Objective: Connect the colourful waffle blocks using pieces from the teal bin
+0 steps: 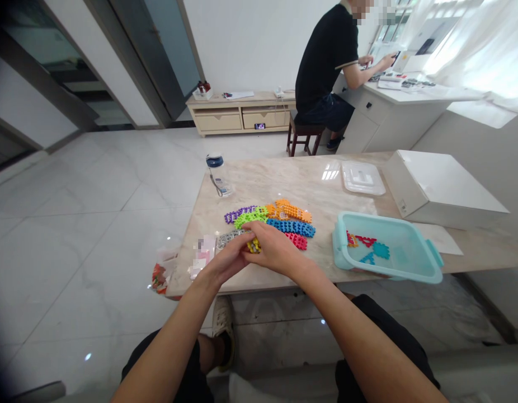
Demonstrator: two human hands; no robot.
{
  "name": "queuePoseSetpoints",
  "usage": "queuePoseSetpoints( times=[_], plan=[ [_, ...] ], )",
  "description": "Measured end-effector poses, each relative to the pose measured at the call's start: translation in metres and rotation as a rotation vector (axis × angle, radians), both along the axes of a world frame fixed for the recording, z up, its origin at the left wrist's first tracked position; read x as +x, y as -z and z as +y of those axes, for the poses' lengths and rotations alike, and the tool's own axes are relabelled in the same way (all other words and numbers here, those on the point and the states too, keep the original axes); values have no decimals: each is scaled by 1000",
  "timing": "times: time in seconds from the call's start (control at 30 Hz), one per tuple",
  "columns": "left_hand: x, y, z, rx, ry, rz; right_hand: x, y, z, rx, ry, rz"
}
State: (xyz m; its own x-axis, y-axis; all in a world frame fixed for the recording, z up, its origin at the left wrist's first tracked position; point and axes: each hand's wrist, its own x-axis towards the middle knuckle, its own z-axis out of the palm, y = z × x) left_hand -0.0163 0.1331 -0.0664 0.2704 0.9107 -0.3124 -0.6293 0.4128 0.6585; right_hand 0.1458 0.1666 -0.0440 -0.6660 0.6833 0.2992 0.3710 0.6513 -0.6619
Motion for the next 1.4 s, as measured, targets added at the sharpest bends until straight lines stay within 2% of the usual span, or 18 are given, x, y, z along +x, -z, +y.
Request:
queuePoseSetpoints(
  times=[0.2, 0.4, 0.63, 0.8, 0.9, 1.07, 1.2, 1.4],
  plan=[
    [-4, -2, -10, 1, -39, -7, -9, -4, -3, -42, 5, 54],
    [-3, -20, -22, 5, -99, -67, -18, -9, -12, 0, 18, 123],
    [5, -31, -28, 26, -140, -102, -16, -12, -17, 139, 0, 47],
    [14, -34, -22, 87, -119, -76, -4, -18, -9, 190, -15, 159],
    [14, -32, -18, 84, -134, -78, -3, -23, -7, 126, 68, 263],
    [13, -20, -12, 75, -133, -44, -7, -29, -7, -85, 269, 415],
    [14, -7, -9, 120, -135, -12, -12, -27, -6, -243, 311, 474],
    [16, 1, -8, 96, -148, -70, -19, -24, -6, -288, 392, 516]
  ],
)
